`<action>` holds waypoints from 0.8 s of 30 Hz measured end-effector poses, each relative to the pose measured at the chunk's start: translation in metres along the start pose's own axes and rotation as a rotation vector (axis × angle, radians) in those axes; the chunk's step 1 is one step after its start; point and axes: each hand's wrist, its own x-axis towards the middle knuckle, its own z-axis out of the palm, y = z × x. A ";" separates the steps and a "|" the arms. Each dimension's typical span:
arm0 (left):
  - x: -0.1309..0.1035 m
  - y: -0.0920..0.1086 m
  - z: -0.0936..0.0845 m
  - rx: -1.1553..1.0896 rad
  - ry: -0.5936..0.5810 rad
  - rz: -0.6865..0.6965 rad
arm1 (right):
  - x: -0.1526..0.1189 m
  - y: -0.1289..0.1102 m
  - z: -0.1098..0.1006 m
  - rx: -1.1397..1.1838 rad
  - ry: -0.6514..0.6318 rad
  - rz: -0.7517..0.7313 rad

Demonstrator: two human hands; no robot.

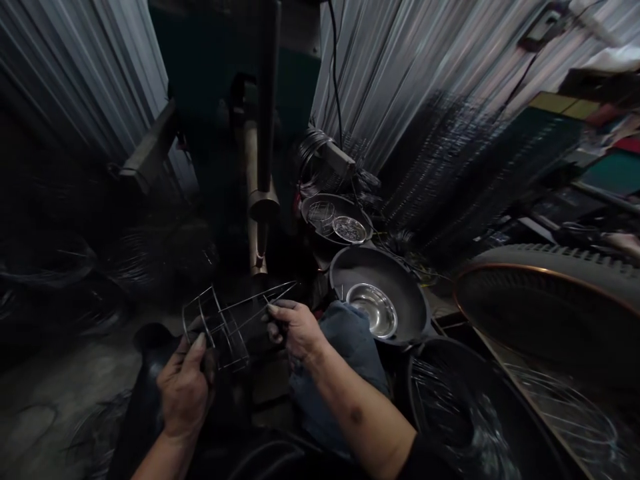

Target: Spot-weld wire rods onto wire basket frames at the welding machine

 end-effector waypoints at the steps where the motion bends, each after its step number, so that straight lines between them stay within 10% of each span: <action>1: 0.002 -0.002 -0.001 -0.014 0.013 -0.003 | 0.001 0.001 0.000 -0.002 -0.001 -0.003; 24: 0.034 0.042 0.035 -0.026 -0.011 -0.088 | 0.036 -0.028 0.024 0.043 0.012 -0.189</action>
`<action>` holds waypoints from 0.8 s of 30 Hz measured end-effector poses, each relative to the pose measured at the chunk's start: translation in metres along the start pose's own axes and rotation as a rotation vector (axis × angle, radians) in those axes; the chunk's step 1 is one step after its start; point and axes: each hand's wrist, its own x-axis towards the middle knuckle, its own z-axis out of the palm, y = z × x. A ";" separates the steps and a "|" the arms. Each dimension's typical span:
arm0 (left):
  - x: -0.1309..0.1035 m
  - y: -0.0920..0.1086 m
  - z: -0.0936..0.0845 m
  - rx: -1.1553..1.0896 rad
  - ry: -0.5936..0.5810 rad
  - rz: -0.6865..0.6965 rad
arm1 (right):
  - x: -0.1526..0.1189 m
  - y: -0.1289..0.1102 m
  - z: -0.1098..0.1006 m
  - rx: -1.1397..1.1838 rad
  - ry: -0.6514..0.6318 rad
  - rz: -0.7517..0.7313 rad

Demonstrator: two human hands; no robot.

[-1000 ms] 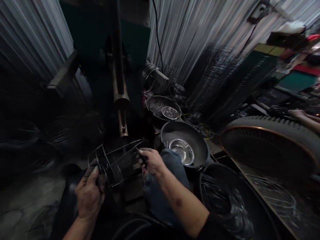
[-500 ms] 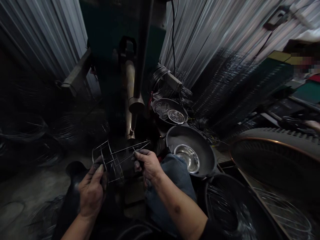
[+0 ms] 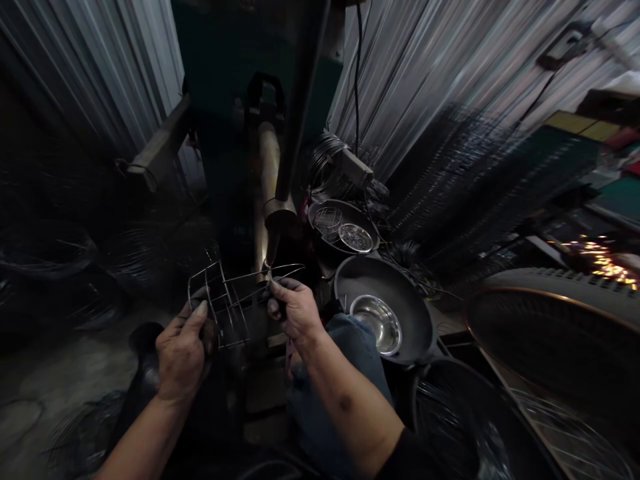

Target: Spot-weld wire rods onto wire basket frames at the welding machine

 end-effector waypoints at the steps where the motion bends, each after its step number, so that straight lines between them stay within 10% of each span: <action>1: 0.001 0.000 0.000 0.017 -0.024 0.018 | 0.001 -0.001 0.001 0.012 0.000 -0.009; 24: 0.005 0.005 0.008 0.070 -0.033 0.076 | 0.002 -0.008 0.012 0.064 0.042 -0.018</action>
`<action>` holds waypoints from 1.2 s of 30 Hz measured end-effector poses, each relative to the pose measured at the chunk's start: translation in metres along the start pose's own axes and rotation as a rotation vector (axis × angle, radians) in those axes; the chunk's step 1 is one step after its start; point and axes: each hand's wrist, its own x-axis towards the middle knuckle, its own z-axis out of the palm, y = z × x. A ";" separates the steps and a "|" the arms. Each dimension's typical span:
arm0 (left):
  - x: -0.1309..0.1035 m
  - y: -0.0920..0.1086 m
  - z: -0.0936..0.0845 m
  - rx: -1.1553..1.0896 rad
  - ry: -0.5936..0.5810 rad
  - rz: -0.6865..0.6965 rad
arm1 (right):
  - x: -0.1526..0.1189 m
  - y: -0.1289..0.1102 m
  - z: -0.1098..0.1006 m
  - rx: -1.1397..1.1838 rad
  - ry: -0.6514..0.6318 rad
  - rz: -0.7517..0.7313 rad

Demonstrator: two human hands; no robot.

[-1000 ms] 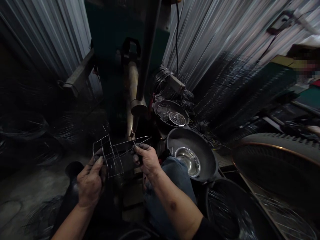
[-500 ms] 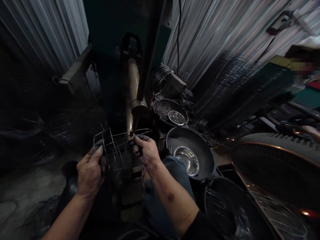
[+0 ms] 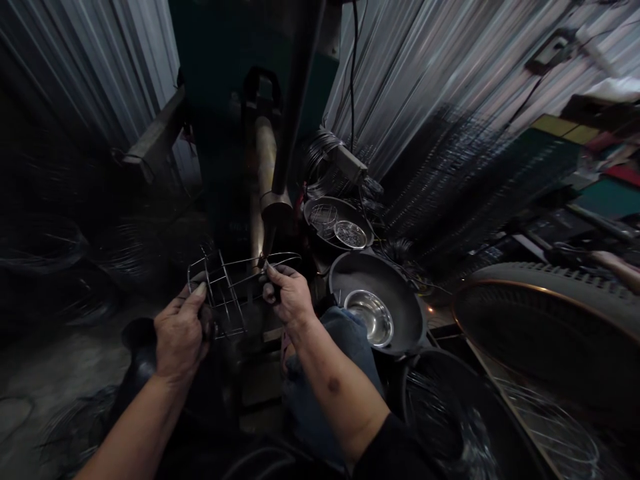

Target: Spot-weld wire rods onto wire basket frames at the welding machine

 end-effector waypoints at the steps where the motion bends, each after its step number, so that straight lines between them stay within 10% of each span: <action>1: -0.001 0.001 0.000 0.013 0.013 -0.006 | 0.000 0.001 0.000 0.003 0.001 -0.004; 36: 0.008 -0.005 0.003 -0.040 0.030 0.054 | -0.008 0.047 0.005 0.010 -0.037 -0.016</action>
